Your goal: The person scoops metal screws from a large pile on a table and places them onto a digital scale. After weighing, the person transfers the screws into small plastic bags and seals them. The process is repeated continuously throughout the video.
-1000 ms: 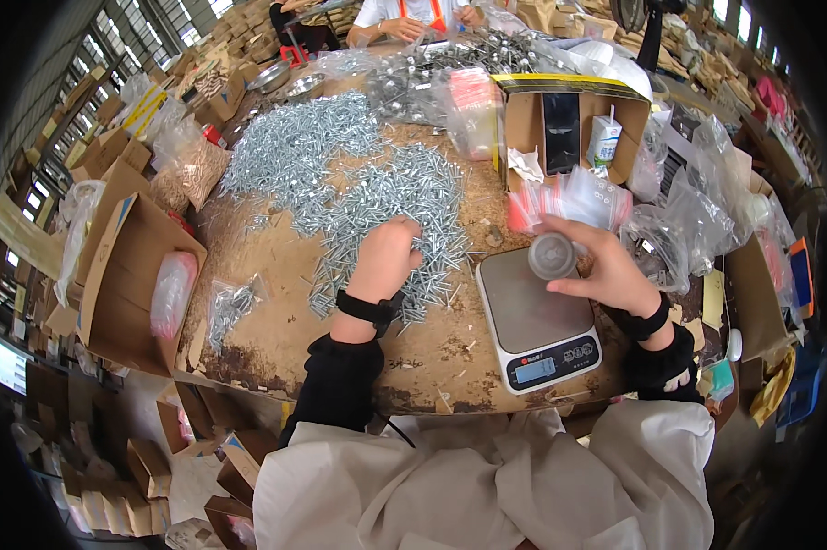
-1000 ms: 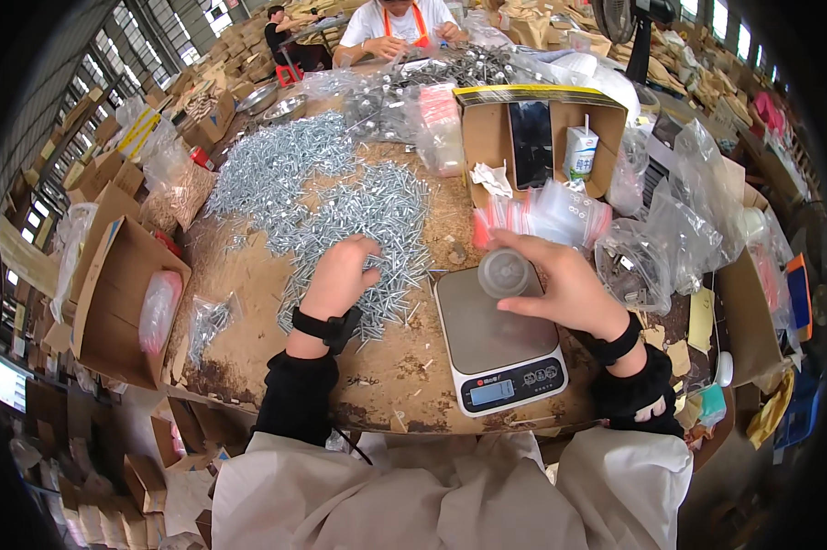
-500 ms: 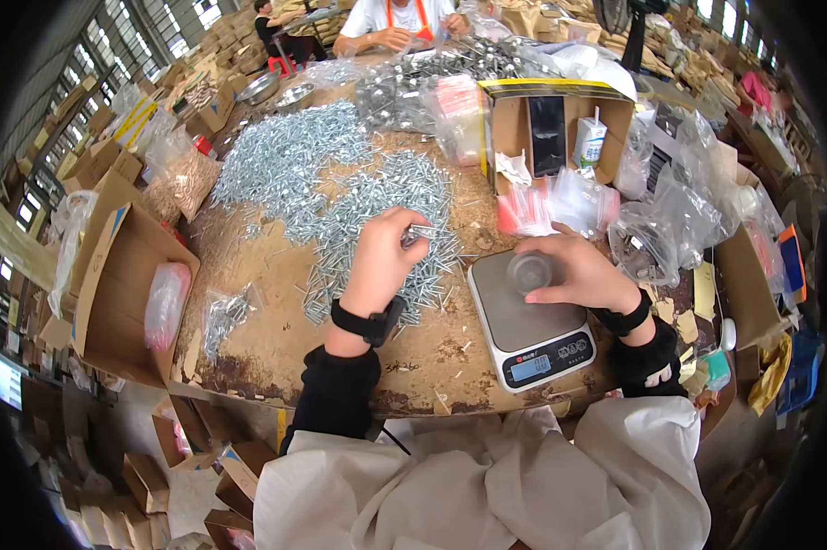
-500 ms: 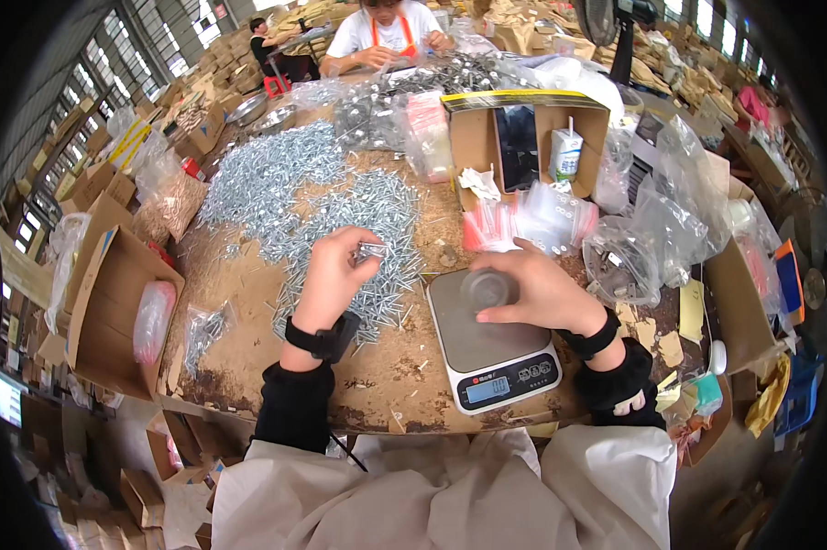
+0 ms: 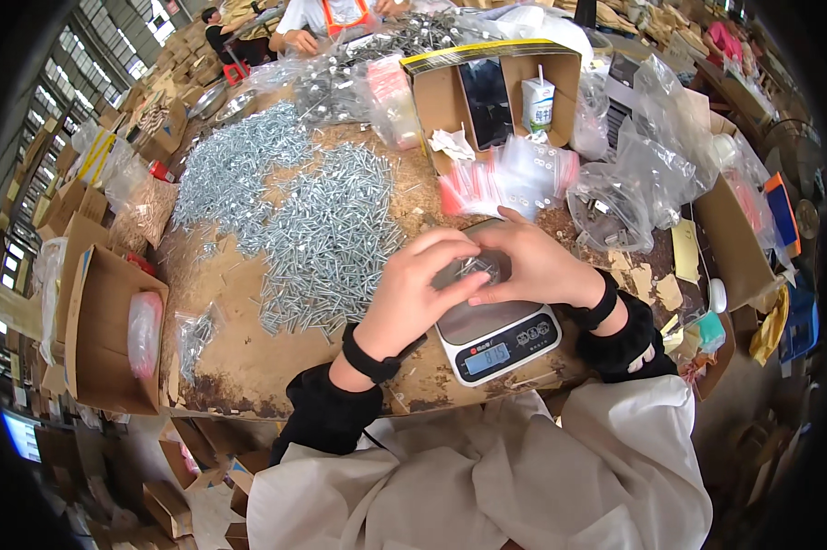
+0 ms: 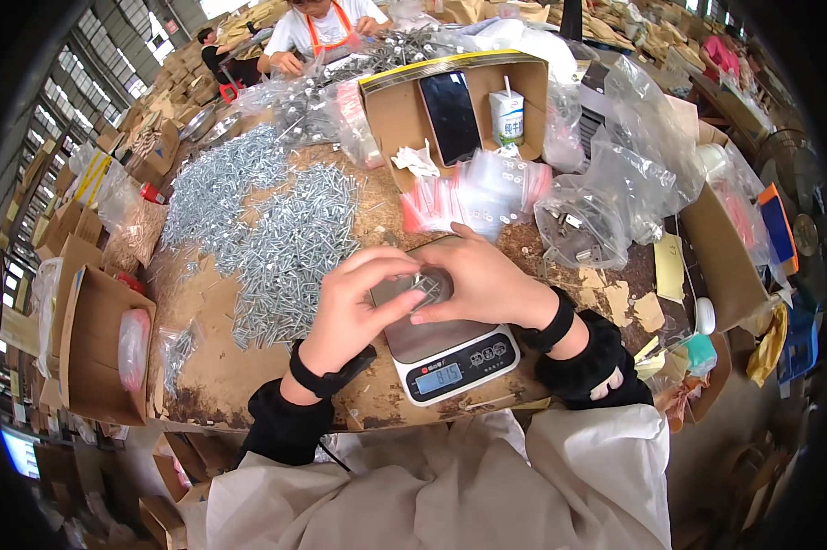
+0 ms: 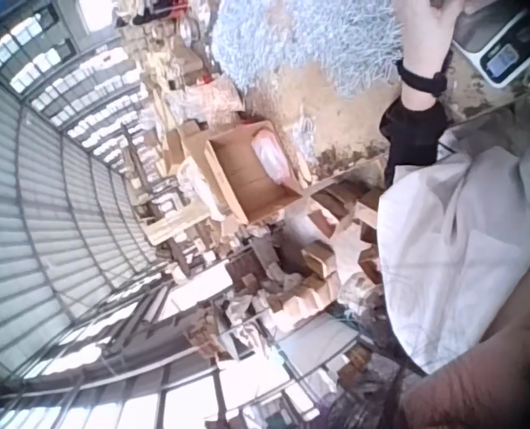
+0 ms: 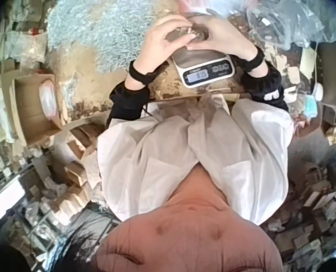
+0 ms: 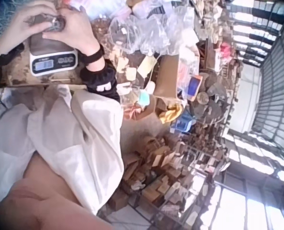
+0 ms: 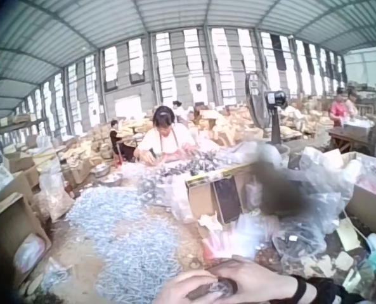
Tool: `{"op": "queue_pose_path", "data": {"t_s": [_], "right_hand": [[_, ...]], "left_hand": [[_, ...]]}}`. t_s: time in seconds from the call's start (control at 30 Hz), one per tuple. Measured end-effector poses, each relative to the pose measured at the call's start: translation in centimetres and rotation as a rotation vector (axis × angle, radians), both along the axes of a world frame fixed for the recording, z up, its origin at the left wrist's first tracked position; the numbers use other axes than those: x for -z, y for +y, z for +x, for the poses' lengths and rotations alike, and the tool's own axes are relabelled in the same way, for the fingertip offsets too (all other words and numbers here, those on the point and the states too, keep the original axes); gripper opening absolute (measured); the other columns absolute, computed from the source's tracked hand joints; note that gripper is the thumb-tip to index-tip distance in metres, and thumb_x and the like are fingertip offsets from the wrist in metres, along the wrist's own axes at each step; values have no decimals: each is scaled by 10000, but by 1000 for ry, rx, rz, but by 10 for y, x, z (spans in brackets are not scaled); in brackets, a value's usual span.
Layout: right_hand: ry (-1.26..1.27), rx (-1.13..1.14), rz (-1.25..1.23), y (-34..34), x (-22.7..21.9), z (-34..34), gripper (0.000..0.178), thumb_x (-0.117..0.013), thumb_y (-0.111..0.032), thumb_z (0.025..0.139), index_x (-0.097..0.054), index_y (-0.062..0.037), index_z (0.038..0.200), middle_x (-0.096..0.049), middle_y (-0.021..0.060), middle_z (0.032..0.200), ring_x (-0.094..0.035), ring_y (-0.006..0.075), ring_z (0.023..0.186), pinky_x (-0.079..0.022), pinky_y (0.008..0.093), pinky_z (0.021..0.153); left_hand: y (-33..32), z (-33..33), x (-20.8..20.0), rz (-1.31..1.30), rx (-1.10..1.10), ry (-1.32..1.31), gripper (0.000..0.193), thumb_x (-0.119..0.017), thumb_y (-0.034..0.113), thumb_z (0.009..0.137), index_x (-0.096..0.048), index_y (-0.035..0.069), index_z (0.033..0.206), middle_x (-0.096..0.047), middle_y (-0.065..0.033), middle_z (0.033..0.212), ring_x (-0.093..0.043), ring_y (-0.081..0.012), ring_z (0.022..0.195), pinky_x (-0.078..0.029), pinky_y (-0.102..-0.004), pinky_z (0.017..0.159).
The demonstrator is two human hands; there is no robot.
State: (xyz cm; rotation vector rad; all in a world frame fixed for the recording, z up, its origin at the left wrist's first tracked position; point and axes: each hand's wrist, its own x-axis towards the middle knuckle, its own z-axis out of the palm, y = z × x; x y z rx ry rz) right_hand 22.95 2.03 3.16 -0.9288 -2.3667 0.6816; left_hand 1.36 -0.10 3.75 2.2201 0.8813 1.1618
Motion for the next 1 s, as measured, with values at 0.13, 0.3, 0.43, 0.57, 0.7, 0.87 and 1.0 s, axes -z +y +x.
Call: {"op": "queue_pose_path", "data": {"t_s": [0.13,0.3,0.43,0.57,0.7,0.87,1.0], "right_hand": [[-76,-4,94,2,8,5,641,-841,-425,733,-621,-65,1215,-671,99,1201,-589,329,1197,-249,616,1161],[-12,54,205,-1,-12,24,569,-831,-373,768,-624,-57,1195,-679,106,1134,-614,315,1151,-341,555,1123],[44,113,-25,-10,-29,58,389,-806,-245,813,-645,-23,1089,-681,112,966,-667,283,924,-498,403,875],[-65,227,-96,-39,-28,66,289,-793,-187,824,-652,-6,999,-658,104,837,-660,249,766,-511,352,703],[-69,318,-94,-58,-18,73,265,-790,-160,817,-667,-24,1007,-644,83,793,-641,223,721,-505,339,669],[-36,387,-106,-62,-3,77,272,-782,-135,818,-671,-26,1040,-648,84,824,-632,218,715,-505,327,667],[-55,334,-141,-56,-5,76,278,-717,-33,854,-657,5,1123,-659,98,920,-655,185,790,-518,311,725]], "left_hand": [[4,-13,-2,27,-68,-95,138,-715,11,858,-711,-13,994,-703,-115,1030,-683,-214,931,-535,-312,845],[19,-44,5,115,-269,-163,22,-683,-2,882,-683,-18,898,-696,-92,916,-647,-170,828,-510,-289,769],[30,-67,13,85,-331,-53,62,-702,3,857,-663,-13,902,-674,-78,895,-597,-151,748,-486,-280,696],[31,-60,18,63,-229,27,130,-717,12,832,-679,5,957,-669,-81,931,-619,-177,763,-492,-281,705],[29,-55,19,67,-207,62,155,-726,27,826,-683,10,973,-671,-96,952,-650,-209,830,-510,-305,741],[26,-55,16,90,-161,133,196,-750,35,803,-684,9,985,-666,-116,972,-658,-276,877,-521,-336,788],[25,-52,15,94,-112,168,231,-770,72,790,-684,18,998,-660,-121,992,-651,-305,919,-520,-361,811]]}}
